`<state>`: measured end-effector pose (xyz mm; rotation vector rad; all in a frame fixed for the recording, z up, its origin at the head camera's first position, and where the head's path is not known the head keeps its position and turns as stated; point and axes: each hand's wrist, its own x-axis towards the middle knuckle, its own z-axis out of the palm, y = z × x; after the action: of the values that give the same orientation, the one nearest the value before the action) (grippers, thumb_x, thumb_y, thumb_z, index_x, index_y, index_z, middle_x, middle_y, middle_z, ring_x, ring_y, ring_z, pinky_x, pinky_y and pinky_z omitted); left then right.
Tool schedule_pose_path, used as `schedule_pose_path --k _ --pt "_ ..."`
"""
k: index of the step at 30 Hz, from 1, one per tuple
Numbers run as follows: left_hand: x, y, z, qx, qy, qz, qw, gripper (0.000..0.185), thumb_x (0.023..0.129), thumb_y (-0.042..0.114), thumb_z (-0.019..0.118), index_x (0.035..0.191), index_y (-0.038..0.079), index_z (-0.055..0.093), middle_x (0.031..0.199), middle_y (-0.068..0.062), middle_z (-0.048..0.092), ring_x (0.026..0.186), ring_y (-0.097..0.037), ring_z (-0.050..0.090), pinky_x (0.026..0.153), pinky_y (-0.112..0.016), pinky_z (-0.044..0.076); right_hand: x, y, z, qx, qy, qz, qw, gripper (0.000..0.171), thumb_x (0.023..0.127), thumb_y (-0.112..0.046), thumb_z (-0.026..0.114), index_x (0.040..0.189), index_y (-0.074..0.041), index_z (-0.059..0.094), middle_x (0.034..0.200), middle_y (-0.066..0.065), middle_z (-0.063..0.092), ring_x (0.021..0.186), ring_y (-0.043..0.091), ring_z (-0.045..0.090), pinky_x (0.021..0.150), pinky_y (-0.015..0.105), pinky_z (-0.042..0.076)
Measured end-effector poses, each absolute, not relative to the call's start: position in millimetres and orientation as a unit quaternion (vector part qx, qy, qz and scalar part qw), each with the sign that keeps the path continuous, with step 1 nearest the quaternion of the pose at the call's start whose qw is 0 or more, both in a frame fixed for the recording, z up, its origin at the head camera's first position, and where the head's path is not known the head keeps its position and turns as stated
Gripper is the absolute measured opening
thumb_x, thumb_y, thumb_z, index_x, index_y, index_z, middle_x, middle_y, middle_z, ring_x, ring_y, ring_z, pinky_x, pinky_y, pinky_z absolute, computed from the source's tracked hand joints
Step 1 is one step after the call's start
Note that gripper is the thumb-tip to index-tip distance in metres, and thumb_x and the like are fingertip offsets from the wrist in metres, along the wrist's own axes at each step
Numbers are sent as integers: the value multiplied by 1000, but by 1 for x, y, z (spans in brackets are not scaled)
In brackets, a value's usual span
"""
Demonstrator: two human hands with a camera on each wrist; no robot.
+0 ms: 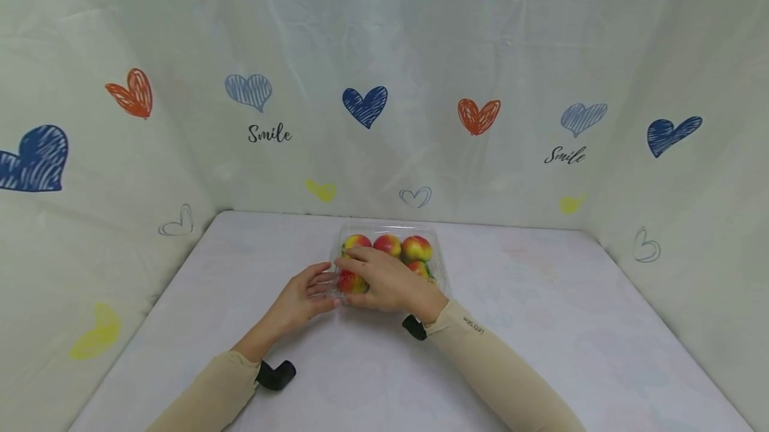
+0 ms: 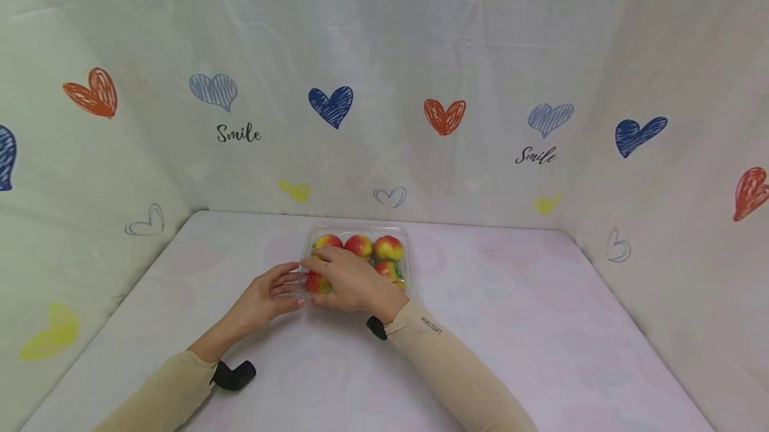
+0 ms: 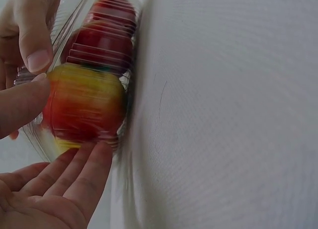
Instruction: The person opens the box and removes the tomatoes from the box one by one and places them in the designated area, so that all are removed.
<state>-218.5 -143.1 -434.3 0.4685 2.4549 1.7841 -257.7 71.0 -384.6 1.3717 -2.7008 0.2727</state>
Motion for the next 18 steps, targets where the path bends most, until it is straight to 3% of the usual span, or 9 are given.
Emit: schedule_pose_path --k 12,18 --pt "-221 -145 -435 155 801 576 42 73 82 11 75 140 -8 35 130 -26 52 117 -39 54 96 -45 48 -258 69 -386 451 -887 94 41 63 87 -44 66 143 -19 46 145 9 43 133 22 41 109 37 37" --pt "-224 -148 -438 178 798 574 41 77 83 9 75 142 -10 30 136 -30 46 123 -43 48 98 -46 46 -257 69 -386 452 -886 89 49 62 88 -44 66 142 -20 47 144 9 44 131 22 42 107 36 39"
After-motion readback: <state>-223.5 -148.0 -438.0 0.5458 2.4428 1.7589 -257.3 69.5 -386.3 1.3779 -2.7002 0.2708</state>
